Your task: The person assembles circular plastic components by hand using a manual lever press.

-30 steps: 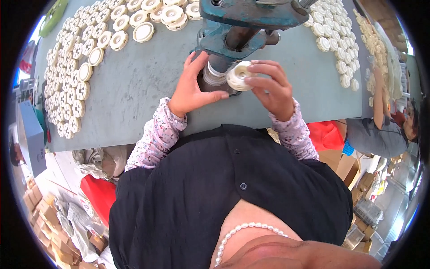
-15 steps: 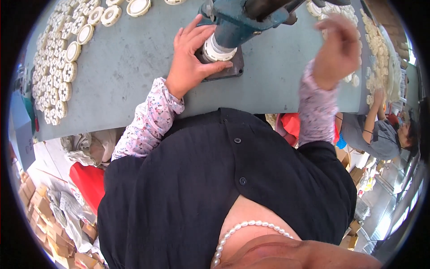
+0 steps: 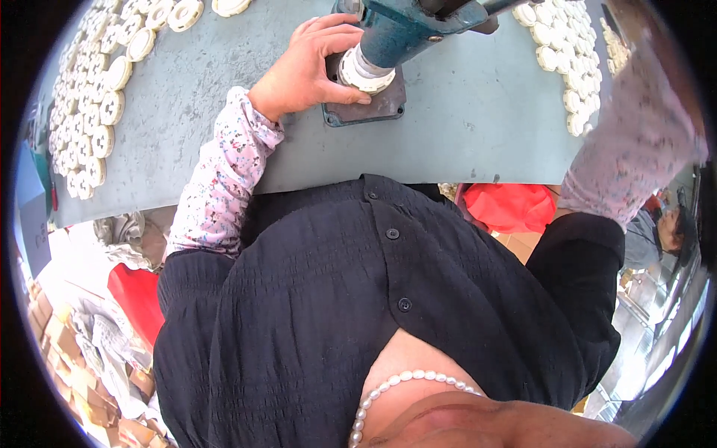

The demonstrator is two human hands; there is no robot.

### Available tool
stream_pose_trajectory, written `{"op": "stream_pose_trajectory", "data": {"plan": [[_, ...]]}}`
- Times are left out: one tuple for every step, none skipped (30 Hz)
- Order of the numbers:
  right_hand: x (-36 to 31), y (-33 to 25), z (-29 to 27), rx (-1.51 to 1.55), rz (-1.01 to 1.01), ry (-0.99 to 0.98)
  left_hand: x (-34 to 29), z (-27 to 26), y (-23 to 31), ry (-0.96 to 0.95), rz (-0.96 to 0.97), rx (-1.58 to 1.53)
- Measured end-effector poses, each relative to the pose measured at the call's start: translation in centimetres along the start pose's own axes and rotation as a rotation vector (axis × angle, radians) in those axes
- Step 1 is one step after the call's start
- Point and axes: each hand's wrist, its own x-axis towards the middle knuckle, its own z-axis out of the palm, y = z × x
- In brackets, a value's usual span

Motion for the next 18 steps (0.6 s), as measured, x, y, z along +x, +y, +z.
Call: {"op": "stream_pose_trajectory", "data": {"plan": [[9.0,-5.1,6.7,0.007,0.059,-0.107,0.8,0.1,-0.1,-0.028,0.036,-0.035],[21.0,-8.0,13.5,0.017,0.136,-0.212,1.7,0.2,-0.5,-0.061,0.080,-0.086],[26.2,-9.9,16.6,0.024,0.210,-0.323,2.2,0.2,-0.7,-0.061,0.113,-0.105],[25.2,-10.2,16.0,0.039,0.260,-0.452,1.9,0.0,-0.8,-0.076,0.121,-0.103],[20.0,-10.0,13.0,0.060,0.291,-0.592,1.3,-0.3,-1.2,-0.085,0.108,-0.094],[9.1,-9.1,6.3,0.079,0.315,-0.731,0.7,-0.6,-1.0,-0.067,0.091,-0.086],[5.6,-8.8,12.5,-0.025,0.085,-0.072,0.7,-0.6,-0.9,-0.090,0.080,-0.103],[5.5,-8.4,16.1,-0.141,0.074,0.003,0.8,-0.7,-0.6,-0.113,0.067,-0.115],[5.4,-7.9,18.6,-0.115,0.169,-0.192,1.2,-0.3,-0.6,-0.116,0.087,-0.117],[4.6,-5.5,22.2,-0.139,0.180,-0.132,0.5,0.3,-0.6,-0.030,0.074,-0.110],[2.9,-2.5,26.7,-0.200,0.226,-0.047,0.8,0.9,-0.5,0.040,0.099,-0.129],[2.5,1.2,30.6,-0.519,0.095,0.165,0.8,0.9,0.0,0.037,0.082,-0.099],[2.2,4.8,33.1,-0.561,0.130,0.274,0.5,1.3,0.4,0.034,0.095,-0.098],[2.3,6.9,34.1,-0.600,0.158,0.385,0.1,1.9,0.5,0.095,0.074,-0.091],[2.6,6.7,33.9,-0.612,0.158,0.389,-0.1,2.3,0.6,0.160,0.055,-0.086],[2.9,6.5,33.6,-0.509,0.055,0.348,-0.2,2.7,0.6,0.191,0.041,-0.126],[3.0,6.1,32.9,-0.413,-0.042,0.310,0.0,2.6,0.6,0.190,0.067,-0.124],[2.6,4.3,31.6,-0.290,-0.110,0.284,-0.2,2.3,0.6,0.176,0.024,-0.148]]}}
